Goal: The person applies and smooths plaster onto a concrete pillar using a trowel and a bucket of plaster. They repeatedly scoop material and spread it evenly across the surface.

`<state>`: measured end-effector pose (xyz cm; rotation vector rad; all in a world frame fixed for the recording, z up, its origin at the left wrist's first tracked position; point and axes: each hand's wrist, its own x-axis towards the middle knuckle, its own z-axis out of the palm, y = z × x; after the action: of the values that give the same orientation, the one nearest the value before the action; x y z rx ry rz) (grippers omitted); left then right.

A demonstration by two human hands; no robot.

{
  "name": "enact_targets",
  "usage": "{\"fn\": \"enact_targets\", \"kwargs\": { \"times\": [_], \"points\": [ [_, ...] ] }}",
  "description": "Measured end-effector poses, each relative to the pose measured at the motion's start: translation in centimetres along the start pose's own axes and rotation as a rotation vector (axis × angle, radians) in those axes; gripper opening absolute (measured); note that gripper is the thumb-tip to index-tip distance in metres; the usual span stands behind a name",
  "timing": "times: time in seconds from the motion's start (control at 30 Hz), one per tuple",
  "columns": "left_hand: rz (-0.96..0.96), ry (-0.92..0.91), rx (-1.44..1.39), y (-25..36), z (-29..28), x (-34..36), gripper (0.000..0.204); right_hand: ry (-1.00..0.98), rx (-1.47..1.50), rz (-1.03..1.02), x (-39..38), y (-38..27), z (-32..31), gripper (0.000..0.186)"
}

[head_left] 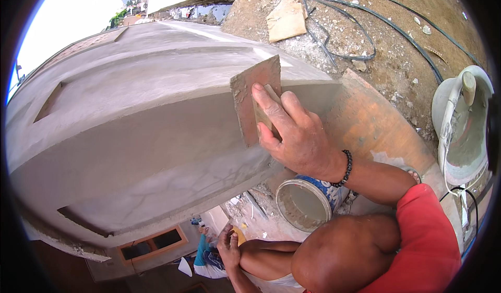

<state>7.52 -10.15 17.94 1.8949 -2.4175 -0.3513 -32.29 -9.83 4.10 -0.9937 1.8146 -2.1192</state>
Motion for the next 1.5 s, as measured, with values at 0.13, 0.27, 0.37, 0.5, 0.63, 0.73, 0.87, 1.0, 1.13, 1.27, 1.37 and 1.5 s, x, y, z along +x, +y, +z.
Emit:
{"fn": "enact_targets", "kwargs": {
  "times": [0.13,0.27,0.37,0.5,0.63,0.73,0.87,1.0,1.13,1.27,1.37,1.5],
  "points": [
    [-0.014,0.004,-0.002,-0.2,0.0,0.0,0.043,-0.225,0.005,-0.041,-4.9,0.3,1.6,0.065],
    [-0.013,0.009,0.038,-0.1,-0.1,-0.4,0.043,-0.198,0.060,-0.054,-5.3,-0.5,-0.4,0.063],
    [-0.006,0.011,0.050,1.2,-0.1,-0.7,0.042,-0.020,0.026,0.005,-0.7,-0.8,-2.2,0.062],
    [-0.019,0.017,0.010,-0.5,0.0,-1.1,0.043,-0.120,-0.029,-0.025,-2.1,-0.7,0.5,0.060],
    [-0.037,-0.002,0.041,-1.1,0.2,-0.8,0.046,-0.501,0.031,-0.076,-5.1,0.6,-2.6,0.055],
    [-0.050,-0.001,0.072,0.4,-0.5,-0.9,0.045,-0.410,0.093,-0.086,-0.4,2.3,-8.4,0.047],
    [-0.002,0.062,0.062,0.8,-0.4,-0.5,0.039,-0.312,0.232,-0.221,7.7,5.4,-11.9,0.040],
    [-0.025,0.048,0.036,0.6,0.1,-0.5,0.040,-0.527,0.286,-0.320,11.9,4.1,-9.9,0.041],
    [-0.059,0.045,0.064,0.6,-0.3,-1.5,0.039,-0.683,0.331,-0.482,13.6,3.1,-6.6,0.042],
    [-0.081,0.054,0.047,0.7,-0.4,-1.3,0.038,-0.844,0.304,-0.333,14.2,6.3,-4.5,0.037],
    [-0.129,0.048,0.023,0.1,0.0,-0.9,0.038,-0.874,0.154,-0.238,14.4,11.4,-3.3,0.038],
    [-0.104,0.025,0.036,0.8,-0.6,-0.4,0.039,-0.550,0.115,-0.026,13.9,12.2,-7.2,0.043]
  ]
}}
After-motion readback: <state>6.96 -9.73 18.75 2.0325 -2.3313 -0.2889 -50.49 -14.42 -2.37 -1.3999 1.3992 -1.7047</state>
